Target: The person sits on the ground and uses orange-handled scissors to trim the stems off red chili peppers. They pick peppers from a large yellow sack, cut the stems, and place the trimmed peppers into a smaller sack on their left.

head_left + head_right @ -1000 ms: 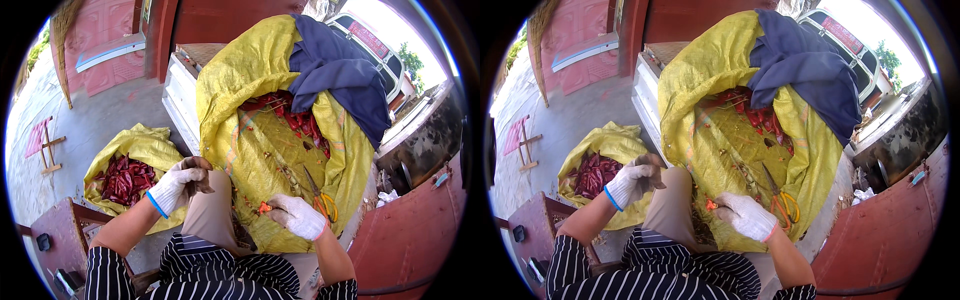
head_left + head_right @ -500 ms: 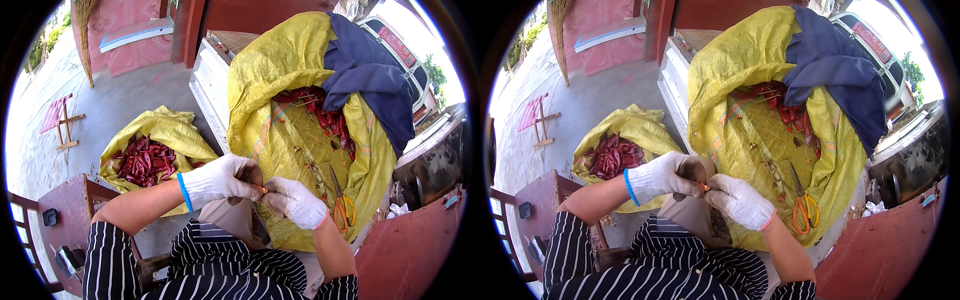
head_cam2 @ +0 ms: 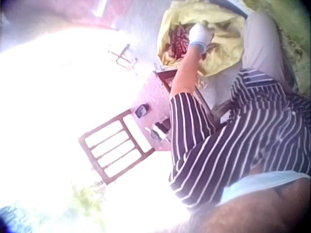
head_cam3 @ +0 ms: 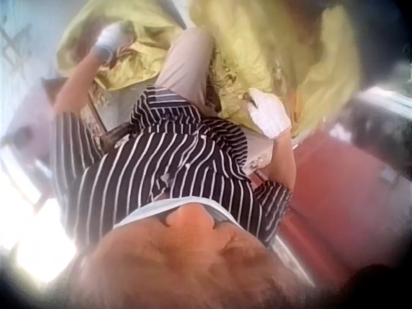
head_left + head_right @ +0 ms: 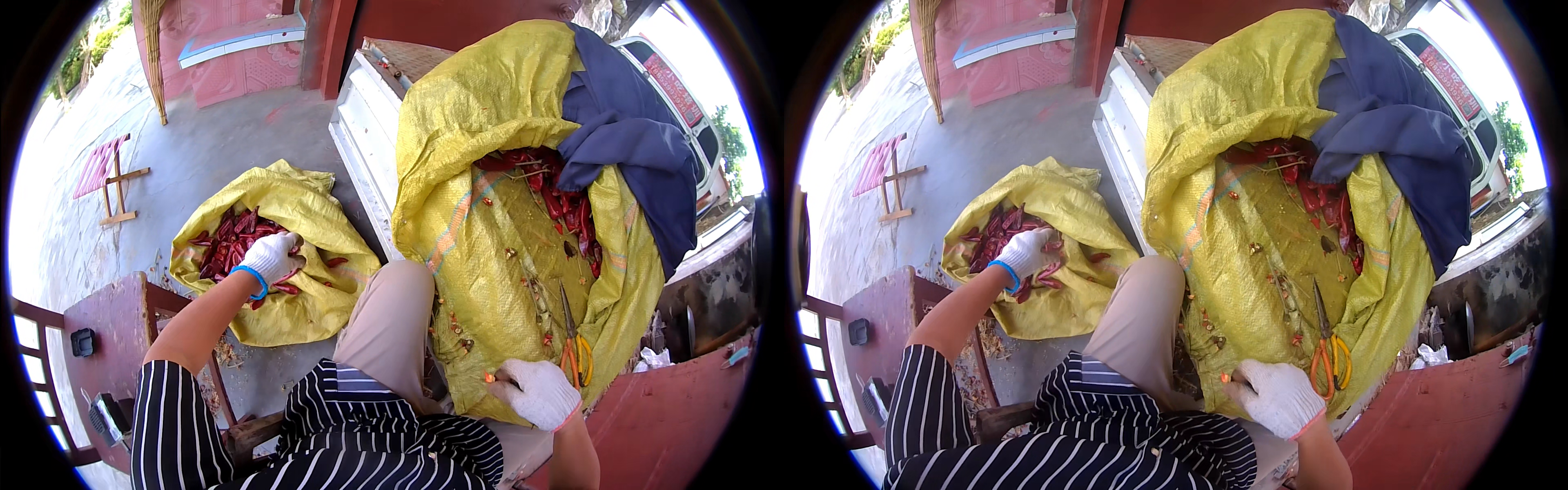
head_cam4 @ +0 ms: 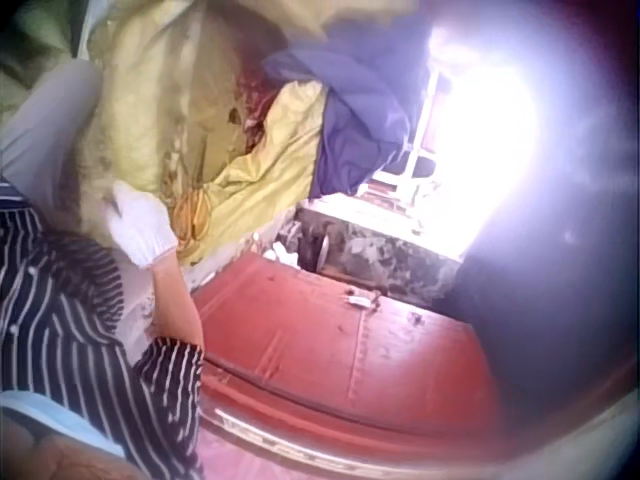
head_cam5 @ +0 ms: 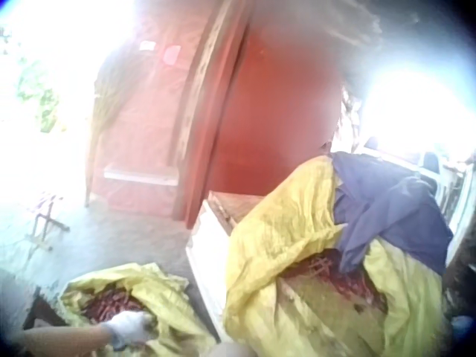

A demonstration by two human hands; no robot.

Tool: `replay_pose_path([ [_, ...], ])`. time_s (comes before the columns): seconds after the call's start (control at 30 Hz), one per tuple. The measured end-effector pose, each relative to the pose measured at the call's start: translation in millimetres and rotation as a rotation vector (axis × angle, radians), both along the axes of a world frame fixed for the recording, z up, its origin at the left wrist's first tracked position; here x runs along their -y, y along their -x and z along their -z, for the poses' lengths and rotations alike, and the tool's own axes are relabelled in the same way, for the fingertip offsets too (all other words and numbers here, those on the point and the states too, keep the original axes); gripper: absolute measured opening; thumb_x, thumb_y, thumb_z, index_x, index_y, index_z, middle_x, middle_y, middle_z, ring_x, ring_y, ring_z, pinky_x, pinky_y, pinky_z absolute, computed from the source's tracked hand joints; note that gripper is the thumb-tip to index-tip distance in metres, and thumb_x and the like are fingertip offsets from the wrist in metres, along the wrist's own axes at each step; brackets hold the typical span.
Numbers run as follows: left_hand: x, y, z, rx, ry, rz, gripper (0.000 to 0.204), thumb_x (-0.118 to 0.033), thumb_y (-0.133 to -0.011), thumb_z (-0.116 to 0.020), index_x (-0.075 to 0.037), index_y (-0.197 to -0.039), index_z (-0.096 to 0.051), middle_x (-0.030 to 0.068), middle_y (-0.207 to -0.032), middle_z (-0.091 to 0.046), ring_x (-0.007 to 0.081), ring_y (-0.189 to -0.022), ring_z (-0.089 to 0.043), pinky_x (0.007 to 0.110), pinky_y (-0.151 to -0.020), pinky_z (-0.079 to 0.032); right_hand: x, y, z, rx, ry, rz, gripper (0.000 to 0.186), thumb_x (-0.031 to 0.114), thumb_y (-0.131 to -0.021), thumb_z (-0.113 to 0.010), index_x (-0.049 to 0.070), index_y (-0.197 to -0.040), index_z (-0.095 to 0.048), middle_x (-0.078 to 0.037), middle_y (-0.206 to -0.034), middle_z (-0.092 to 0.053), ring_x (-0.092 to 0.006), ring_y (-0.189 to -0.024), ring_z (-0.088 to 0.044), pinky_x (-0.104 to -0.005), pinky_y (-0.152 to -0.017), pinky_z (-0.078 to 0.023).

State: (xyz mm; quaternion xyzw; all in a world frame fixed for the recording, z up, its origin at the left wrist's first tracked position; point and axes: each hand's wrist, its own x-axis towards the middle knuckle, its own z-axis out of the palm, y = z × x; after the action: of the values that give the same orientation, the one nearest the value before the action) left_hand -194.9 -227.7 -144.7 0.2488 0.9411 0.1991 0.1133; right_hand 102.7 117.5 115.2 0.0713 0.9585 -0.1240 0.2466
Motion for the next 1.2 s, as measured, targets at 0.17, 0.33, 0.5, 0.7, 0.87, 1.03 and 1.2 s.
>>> replay_pose_path([
  [0.17,-21.1,-47.4,62.3,-0.030,0.330,0.179,0.061,-0.026,-0.079,-0.074,-0.007,-0.131,-0.049,0.0243,-0.135,-0.052,0.0354,-0.097,-0.069,0.045,-0.079,-0.056,-4.3,-33.4,27.9,-0.037,-0.198,-0.194,0.026,0.034,-0.088,-0.063,0.010,-0.097,-0.063,-0.014,-0.075,-0.069,-0.0344,-0.068,-0.068,-0.0463,-0.062,-0.053],
  [0.33,-78.4,-86.9,95.2,0.190,0.262,0.285,0.062,-0.029,-0.078,-0.073,-0.005,-0.129,-0.049,0.0205,-0.123,-0.056,0.0397,-0.096,-0.067,0.049,-0.078,-0.056,2.4,-38.5,47.9,-0.033,-0.145,-0.235,0.025,0.036,-0.087,-0.065,0.012,-0.093,-0.065,-0.012,-0.076,-0.069,-0.0334,-0.070,-0.069,-0.0448,-0.062,-0.053],
  [0.5,-93.3,-98.7,128.5,0.361,0.186,0.382,0.059,-0.033,-0.078,-0.072,-0.003,-0.125,-0.051,0.0223,-0.121,-0.062,0.0394,-0.108,-0.064,0.047,-0.089,-0.054,3.0,-14.8,23.6,0.040,-0.108,-0.082,0.027,0.036,-0.089,-0.064,0.011,-0.099,-0.064,-0.013,-0.077,-0.069,-0.0344,-0.072,-0.069,-0.0450,-0.067,-0.054],
  [0.7,-95.7,-56.0,109.6,0.516,0.271,0.467,0.065,-0.042,-0.076,-0.075,-0.005,-0.127,-0.059,0.0227,-0.111,-0.069,0.0381,-0.103,-0.067,0.043,-0.088,-0.053,-62.3,50.5,-20.8,-0.629,-0.206,0.095,0.024,0.022,-0.087,-0.067,0.007,-0.105,-0.066,-0.016,-0.098,-0.068,-0.0352,-0.087,-0.067,-0.0426,-0.075,-0.053],
  [0.87,-113.5,-32.7,47.4,0.506,0.018,0.332,0.048,-0.025,-0.080,-0.077,-0.005,-0.121,-0.061,0.0125,-0.099,-0.073,0.0235,-0.088,-0.069,0.033,-0.076,-0.055,-151.8,124.6,12.1,-0.728,-0.361,0.235,0.036,0.026,-0.087,-0.065,0.007,-0.118,-0.062,-0.019,-0.114,-0.066,-0.0382,-0.103,-0.064,-0.0445,-0.089,-0.051],
  [1.03,-110.8,-38.1,-2.2,0.574,-0.268,0.263,0.042,-0.016,-0.084,-0.073,-0.003,-0.122,-0.061,0.0091,-0.098,-0.073,0.0158,-0.090,-0.068,0.030,-0.079,-0.054,-166.1,183.1,31.3,-0.564,-0.492,0.438,0.044,0.034,-0.087,-0.066,0.003,-0.118,-0.062,-0.024,-0.112,-0.066,-0.0410,-0.105,-0.063,-0.0476,-0.091,-0.051],
  [1.2,-129.9,-58.2,-90.8,0.641,-0.492,0.171,0.037,-0.010,-0.086,-0.069,0.001,-0.120,-0.061,0.0087,-0.100,-0.071,0.0137,-0.092,-0.068,0.028,-0.085,-0.054,-178.1,170.7,42.3,-0.697,-0.396,0.479,0.031,0.029,-0.087,-0.064,0.006,-0.108,-0.067,-0.023,-0.105,-0.068,-0.0409,-0.100,-0.065,-0.0474,-0.087,-0.051],
])
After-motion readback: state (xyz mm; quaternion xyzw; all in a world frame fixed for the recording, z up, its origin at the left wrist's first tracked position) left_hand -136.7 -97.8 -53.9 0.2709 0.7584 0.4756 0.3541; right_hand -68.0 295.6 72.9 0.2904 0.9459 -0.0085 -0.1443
